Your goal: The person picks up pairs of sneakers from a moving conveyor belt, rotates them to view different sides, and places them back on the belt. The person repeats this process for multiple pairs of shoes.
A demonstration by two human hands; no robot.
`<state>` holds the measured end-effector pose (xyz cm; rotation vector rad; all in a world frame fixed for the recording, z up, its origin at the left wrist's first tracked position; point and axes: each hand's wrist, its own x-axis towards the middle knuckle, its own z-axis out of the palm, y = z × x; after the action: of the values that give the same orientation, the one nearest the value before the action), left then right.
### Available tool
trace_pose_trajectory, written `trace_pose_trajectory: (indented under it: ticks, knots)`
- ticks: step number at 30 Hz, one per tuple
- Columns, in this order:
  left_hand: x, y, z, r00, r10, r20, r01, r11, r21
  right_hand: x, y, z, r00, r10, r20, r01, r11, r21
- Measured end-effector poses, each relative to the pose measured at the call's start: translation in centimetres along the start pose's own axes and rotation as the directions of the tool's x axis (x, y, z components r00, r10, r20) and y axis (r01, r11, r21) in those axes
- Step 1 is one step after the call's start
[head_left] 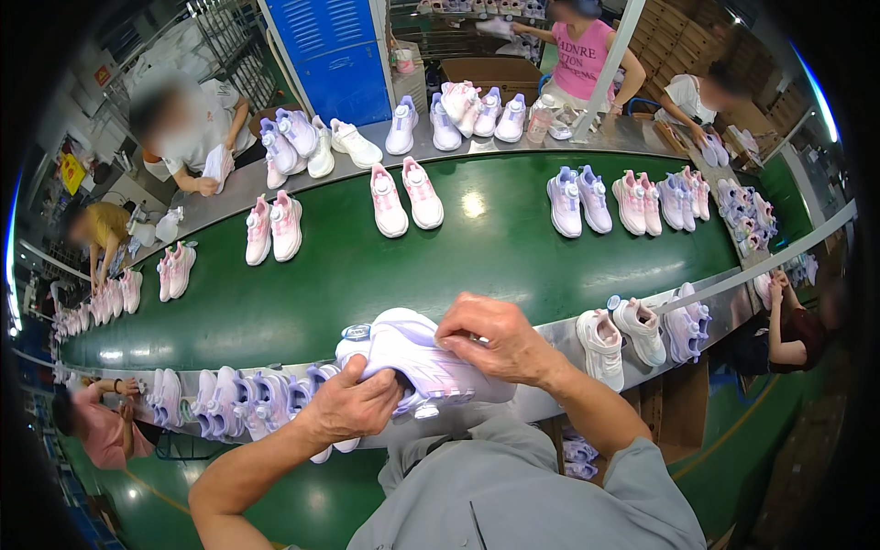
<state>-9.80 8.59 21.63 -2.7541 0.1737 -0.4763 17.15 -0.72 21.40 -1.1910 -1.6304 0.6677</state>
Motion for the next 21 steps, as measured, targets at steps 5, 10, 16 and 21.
trace_pose_trajectory:
  ticks: [5, 10, 16, 21]
  knots:
    - [-0.5, -0.4, -0.3, 0.999, 0.033, 0.026, -0.033, 0.999, -0.010, 1.0, -0.5, 0.9, 0.991, -0.121, 0.048, 0.127, 0.978, -0.165]
    - [-1.2, -0.9, -0.8, 0.996, 0.083, 0.043, -0.084, 0.996, 0.017, -1.1, -0.1, 0.5, 0.980, -0.179, 0.090, 0.195, 0.953, -0.231]
    - [0.3, -1.0, -0.5, 0.983, 0.184, 0.012, -0.184, 0.983, -0.004, 1.7, -0.6, 2.0, 0.975, -0.219, 0.041, 0.223, 0.947, -0.232]
    - [0.0, -1.2, -0.5, 0.986, 0.162, -0.026, -0.162, 0.987, -0.003, -0.4, -0.6, 1.1, 0.979, -0.185, 0.079, 0.198, 0.956, -0.217]
